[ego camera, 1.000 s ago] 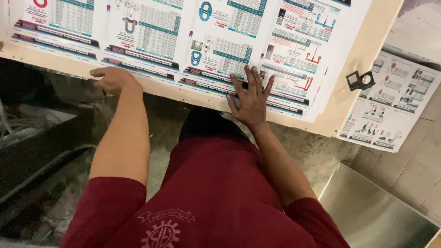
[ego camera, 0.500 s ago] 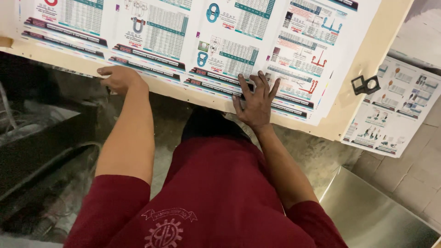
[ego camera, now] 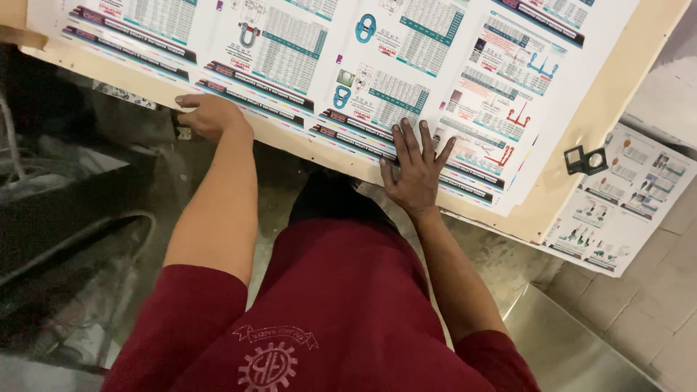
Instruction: Checking and sorting printed technical specification sheets on a workbench.
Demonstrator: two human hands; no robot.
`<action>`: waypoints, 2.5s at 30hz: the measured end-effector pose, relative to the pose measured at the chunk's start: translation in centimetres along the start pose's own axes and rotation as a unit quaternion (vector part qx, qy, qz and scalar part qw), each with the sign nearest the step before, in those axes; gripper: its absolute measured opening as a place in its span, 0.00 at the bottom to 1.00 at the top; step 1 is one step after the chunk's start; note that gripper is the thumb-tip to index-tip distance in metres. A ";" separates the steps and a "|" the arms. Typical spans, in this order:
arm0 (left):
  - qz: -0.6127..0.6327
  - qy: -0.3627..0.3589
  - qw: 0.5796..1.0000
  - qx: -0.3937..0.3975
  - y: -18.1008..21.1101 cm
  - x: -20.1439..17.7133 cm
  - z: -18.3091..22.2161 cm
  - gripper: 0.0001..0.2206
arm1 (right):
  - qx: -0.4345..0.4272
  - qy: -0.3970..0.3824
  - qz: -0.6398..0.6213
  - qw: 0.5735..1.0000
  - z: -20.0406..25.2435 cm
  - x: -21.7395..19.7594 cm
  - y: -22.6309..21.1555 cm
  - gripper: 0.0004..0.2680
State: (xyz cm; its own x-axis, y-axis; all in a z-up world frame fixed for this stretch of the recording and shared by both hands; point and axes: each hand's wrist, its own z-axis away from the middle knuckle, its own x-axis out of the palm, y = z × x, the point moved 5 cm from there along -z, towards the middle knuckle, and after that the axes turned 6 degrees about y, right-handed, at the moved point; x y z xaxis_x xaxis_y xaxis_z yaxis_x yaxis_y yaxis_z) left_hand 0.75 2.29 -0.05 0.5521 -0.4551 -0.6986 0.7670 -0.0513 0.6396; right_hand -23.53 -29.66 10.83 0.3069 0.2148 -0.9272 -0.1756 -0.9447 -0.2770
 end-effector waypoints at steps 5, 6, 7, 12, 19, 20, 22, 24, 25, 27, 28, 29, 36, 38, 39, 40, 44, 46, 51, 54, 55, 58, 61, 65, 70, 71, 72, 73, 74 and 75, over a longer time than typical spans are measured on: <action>-0.002 -0.009 1.000 -0.011 0.2 -0.3 0.3 0.32 | -0.005 -0.003 -0.005 1.000 -0.1 0.0 -0.1 0.22; 0.001 -0.016 1.000 -0.017 0.5 -0.6 0.7 0.32 | -0.004 -0.005 -0.006 1.000 -0.2 -0.1 -0.2 0.22; 0.001 -0.017 1.000 -0.017 0.3 -0.5 0.5 0.32 | -0.004 -0.005 -0.005 1.000 -0.1 0.0 -0.1 0.22; 0.031 -0.059 0.998 -0.018 1.0 -1.2 1.4 0.33 | 0.001 0.010 -0.026 1.000 0.0 0.0 0.0 0.20; 0.023 -0.045 0.998 -0.023 0.6 -0.5 0.9 0.33 | 0.018 0.010 -0.053 0.998 0.2 0.1 0.3 0.16; 0.031 -0.044 0.998 -0.016 0.5 -0.4 0.8 0.33 | 0.017 0.009 -0.056 0.998 0.2 0.1 0.3 0.15; 0.038 -0.041 0.998 -0.010 0.7 -0.7 0.9 0.32 | 0.016 0.008 -0.059 0.998 0.2 0.1 0.3 0.15; 0.034 -0.057 0.998 -0.019 0.9 -1.0 1.3 0.32 | 0.021 0.007 -0.061 0.998 0.2 0.2 0.3 0.15; 0.034 -0.056 0.998 -0.019 1.1 -1.2 1.5 0.32 | 0.021 0.006 -0.061 0.998 0.2 0.1 0.2 0.15; 0.027 -0.068 0.997 -0.032 1.4 -1.4 1.7 0.32 | 0.016 0.003 -0.059 0.998 0.0 0.0 0.1 0.15; 0.028 -0.067 0.997 -0.032 1.1 -1.0 1.5 0.32 | 0.015 0.003 -0.059 0.998 0.0 -0.1 0.1 0.15; 0.025 -0.049 0.998 -0.022 0.9 -0.8 1.2 0.32 | 0.020 0.000 -0.062 0.998 0.0 -0.1 0.0 0.15; 0.037 -0.022 0.999 -0.005 -0.1 0.2 0.0 0.32 | 0.014 0.002 -0.061 0.998 0.1 -0.1 0.1 0.16; 0.031 -0.019 0.999 -0.006 -0.2 0.3 -0.1 0.32 | 0.011 0.004 -0.064 0.998 0.2 0.1 0.2 0.16; 0.024 -0.019 1.000 -0.005 -0.2 0.5 0.0 0.32 | 0.010 0.006 -0.065 0.998 0.2 0.2 0.3 0.16; 0.024 -0.020 1.000 -0.005 0.4 -0.3 0.4 0.32 | 0.011 0.007 -0.064 0.998 0.2 0.2 0.2 0.16; 0.034 -0.068 0.997 -0.033 0.6 -0.5 0.8 0.32 | -0.018 0.026 -0.058 0.998 0.2 -0.6 -0.3 0.14; 0.028 -0.062 0.997 -0.033 0.4 0.1 0.4 0.32 | -0.037 0.038 -0.045 0.998 0.6 -0.5 -0.2 0.14; -0.025 -0.029 0.999 -0.024 0.3 -0.1 0.1 0.31 | -0.146 0.048 -0.050 0.987 1.7 -0.6 -1.1 0.13; -0.005 -0.009 1.000 0.002 -0.7 0.9 -1.3 0.31 | -0.130 0.028 -0.037 0.990 1.5 -0.6 -0.9 0.14; -0.006 -0.016 1.000 0.005 -0.7 1.0 -1.4 0.31 | -0.126 0.030 -0.032 0.991 1.3 -0.8 -1.1 0.14; -0.002 -0.014 1.000 0.006 -0.6 1.0 -1.0 0.31 | -0.117 0.039 -0.038 0.992 1.1 -1.3 -1.2 0.14; -0.025 -0.008 1.000 -0.010 -0.3 0.6 -0.7 0.31 | -0.107 0.020 -0.039 0.993 1.2 -1.1 -1.1 0.14; -0.002 0.005 1.000 -0.010 -0.6 0.9 -1.1 0.30 | -0.111 0.014 -0.030 0.993 1.2 -0.8 -1.0 0.15; 0.003 0.014 1.000 -0.010 -0.1 0.2 -0.6 0.29 | -0.110 0.023 -0.036 0.993 1.3 -0.4 -1.1 0.15; 0.031 -0.004 0.999 -0.015 -0.2 0.3 -0.6 0.30 | -0.107 0.024 -0.046 0.993 1.4 -0.3 -1.0 0.15; 0.059 -0.022 0.998 -0.019 -0.2 0.4 -0.5 0.30 | -0.104 0.024 -0.055 0.993 1.4 -0.1 -0.9 0.15; 0.064 -0.015 0.998 -0.022 -0.4 0.6 -0.5 0.30 | -0.112 0.025 -0.060 0.992 1.3 -0.2 -1.1 0.15; 0.045 0.001 0.999 -0.002 -0.5 0.7 -0.6 0.29 | -0.100 0.016 -0.056 0.993 1.2 -0.2 -1.2 0.15; 0.025 0.017 0.999 0.017 -0.6 0.8 -0.5 0.29 | -0.087 0.008 -0.050 0.995 1.1 -0.3 -1.1 0.15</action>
State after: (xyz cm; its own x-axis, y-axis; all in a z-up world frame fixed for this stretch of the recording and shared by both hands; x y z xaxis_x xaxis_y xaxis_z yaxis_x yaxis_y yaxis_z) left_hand 0.92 2.41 -1.13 0.6004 -0.4280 -0.6756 0.7270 -0.0600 0.6841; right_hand -24.47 -28.40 11.09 0.3292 0.3080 -0.8926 0.0202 -0.9474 -0.3194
